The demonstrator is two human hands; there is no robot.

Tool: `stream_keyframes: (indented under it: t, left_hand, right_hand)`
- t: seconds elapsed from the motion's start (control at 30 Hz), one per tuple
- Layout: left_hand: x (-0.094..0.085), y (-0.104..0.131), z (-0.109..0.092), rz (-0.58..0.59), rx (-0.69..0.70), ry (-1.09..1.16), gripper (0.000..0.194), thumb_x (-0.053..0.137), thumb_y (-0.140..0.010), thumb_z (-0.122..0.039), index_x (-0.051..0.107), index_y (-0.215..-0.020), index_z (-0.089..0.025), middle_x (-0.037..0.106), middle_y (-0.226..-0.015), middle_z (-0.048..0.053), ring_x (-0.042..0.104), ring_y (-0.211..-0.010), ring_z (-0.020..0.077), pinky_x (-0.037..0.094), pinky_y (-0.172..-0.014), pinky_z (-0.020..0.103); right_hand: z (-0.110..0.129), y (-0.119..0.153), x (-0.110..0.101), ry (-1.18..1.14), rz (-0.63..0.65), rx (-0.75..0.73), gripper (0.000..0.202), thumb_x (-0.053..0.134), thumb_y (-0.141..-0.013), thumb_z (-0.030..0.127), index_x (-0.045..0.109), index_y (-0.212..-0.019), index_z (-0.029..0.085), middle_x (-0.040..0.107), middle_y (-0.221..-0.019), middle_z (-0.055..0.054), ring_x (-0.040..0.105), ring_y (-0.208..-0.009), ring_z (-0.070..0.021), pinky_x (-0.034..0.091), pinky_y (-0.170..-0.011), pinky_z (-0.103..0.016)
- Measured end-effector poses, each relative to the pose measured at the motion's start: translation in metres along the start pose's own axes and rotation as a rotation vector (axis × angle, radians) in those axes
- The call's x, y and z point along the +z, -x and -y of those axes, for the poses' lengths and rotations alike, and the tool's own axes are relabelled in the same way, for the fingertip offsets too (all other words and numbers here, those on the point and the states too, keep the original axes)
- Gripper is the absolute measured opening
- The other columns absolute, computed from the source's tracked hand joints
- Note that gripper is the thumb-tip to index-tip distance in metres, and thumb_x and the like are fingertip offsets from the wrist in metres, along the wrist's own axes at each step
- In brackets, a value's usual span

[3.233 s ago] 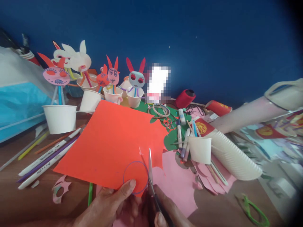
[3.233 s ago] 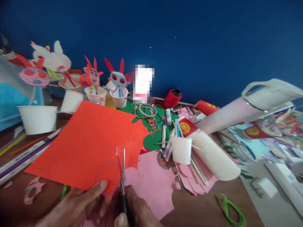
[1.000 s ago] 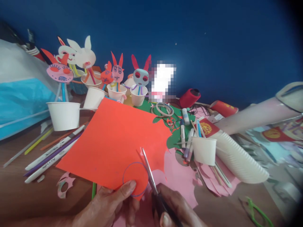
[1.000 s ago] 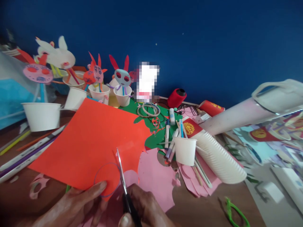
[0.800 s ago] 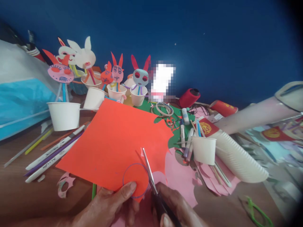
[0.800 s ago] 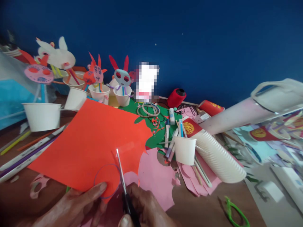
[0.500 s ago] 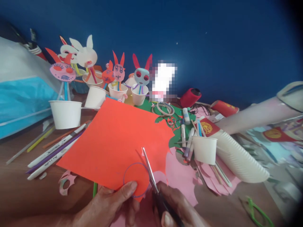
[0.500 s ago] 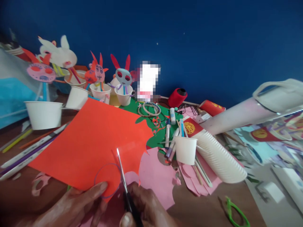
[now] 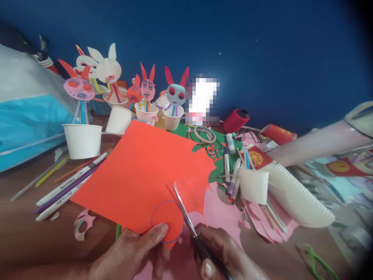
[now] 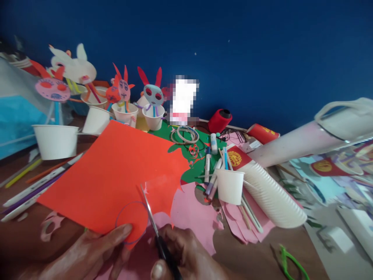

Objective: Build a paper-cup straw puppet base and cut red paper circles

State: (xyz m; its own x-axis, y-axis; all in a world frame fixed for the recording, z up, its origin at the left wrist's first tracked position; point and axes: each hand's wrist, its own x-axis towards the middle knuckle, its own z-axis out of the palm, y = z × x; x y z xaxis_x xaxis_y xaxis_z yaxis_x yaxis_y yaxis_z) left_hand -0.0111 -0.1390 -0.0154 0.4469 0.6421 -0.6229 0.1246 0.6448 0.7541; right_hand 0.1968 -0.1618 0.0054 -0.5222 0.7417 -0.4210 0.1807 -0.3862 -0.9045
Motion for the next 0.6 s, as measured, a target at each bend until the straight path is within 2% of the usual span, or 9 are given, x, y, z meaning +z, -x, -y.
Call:
stream_keyframes:
  t: [0.07,0.1,0.17,0.2,0.23,0.33,0.47,0.6]
  left_hand:
    - [0.000,0.000,0.000,-0.034,-0.010,-0.030,0.040,0.043,-0.083,-0.049,0.057,-0.064,-0.017,0.050,-0.043,-0.003,0.037,-0.040,0.0092,0.032,-0.041,0.020]
    - [0.000,-0.001,-0.001,-0.050,-0.011,-0.041,0.039,0.044,-0.083,-0.048,0.057,-0.065,-0.016,0.053,-0.047,-0.003,0.037,-0.039,0.0083,0.030,-0.039,0.020]
    - [0.000,0.000,-0.001,-0.051,-0.016,-0.057,0.038,0.044,-0.084,-0.047,0.057,-0.066,-0.016,0.057,-0.053,-0.002,0.037,-0.037,0.0068,0.027,-0.038,0.020]
    - [0.000,0.000,-0.002,-0.045,-0.014,-0.067,0.038,0.043,-0.084,-0.046,0.057,-0.066,-0.015,0.058,-0.054,-0.002,0.036,-0.037,0.0062,0.026,-0.037,0.020]
    - [0.000,0.000,-0.001,-0.039,-0.012,-0.083,0.039,0.043,-0.085,-0.046,0.057,-0.065,-0.015,0.058,-0.054,-0.002,0.036,-0.036,0.0059,0.024,-0.037,0.020]
    - [0.001,0.001,0.001,-0.034,-0.013,-0.103,0.042,0.041,-0.086,-0.046,0.057,-0.064,-0.014,0.055,-0.048,-0.002,0.035,-0.035,0.0056,0.023,-0.037,0.020]
    - [0.003,0.003,0.001,-0.040,0.006,-0.017,0.039,0.043,-0.084,-0.044,0.056,-0.063,-0.014,0.056,-0.053,-0.001,0.040,-0.039,0.0074,0.028,-0.038,0.020]
    - [0.005,0.006,0.002,-0.038,0.023,-0.006,0.038,0.043,-0.084,-0.044,0.056,-0.063,-0.015,0.056,-0.052,-0.001,0.040,-0.036,0.0068,0.028,-0.037,0.020]
  right_hand:
    - [0.015,-0.001,-0.007,0.034,0.040,0.016,0.050,0.049,-0.072,0.066,0.042,-0.077,0.017,0.028,-0.060,0.006,0.025,-0.051,-0.0062,0.022,-0.043,-0.019]
    - [0.023,-0.002,-0.010,0.045,0.123,0.025,0.050,0.054,-0.069,0.065,0.041,-0.073,0.017,0.027,-0.057,0.007,0.023,-0.048,-0.0055,0.021,-0.041,-0.019]
    - [0.037,-0.002,-0.017,0.118,0.206,0.122,0.047,0.054,-0.071,0.062,0.042,-0.076,0.017,0.029,-0.058,0.006,0.027,-0.049,-0.0058,0.023,-0.041,-0.018]
    - [0.042,-0.002,-0.019,0.129,0.230,0.152,0.047,0.052,-0.073,0.062,0.042,-0.077,0.016,0.031,-0.059,0.005,0.028,-0.049,-0.0056,0.023,-0.040,-0.018]
    - [0.044,-0.002,-0.020,0.114,0.186,0.127,0.047,0.049,-0.075,0.063,0.042,-0.076,0.016,0.030,-0.059,0.005,0.026,-0.049,-0.0053,0.022,-0.040,-0.017]
    - [0.038,-0.001,-0.020,0.044,0.160,0.090,0.047,0.051,-0.075,0.061,0.042,-0.077,0.016,0.030,-0.060,0.006,0.025,-0.050,-0.0046,0.021,-0.040,-0.015]
    - [0.019,0.000,-0.017,0.004,0.166,0.057,0.048,0.059,-0.071,0.060,0.045,-0.081,0.014,0.031,-0.061,0.006,0.026,-0.051,-0.0041,0.021,-0.041,-0.015]
    - [0.010,0.002,-0.016,-0.009,0.174,-0.015,0.050,0.053,-0.074,0.061,0.047,-0.088,0.014,0.033,-0.063,0.005,0.027,-0.052,-0.0045,0.022,-0.043,-0.016]
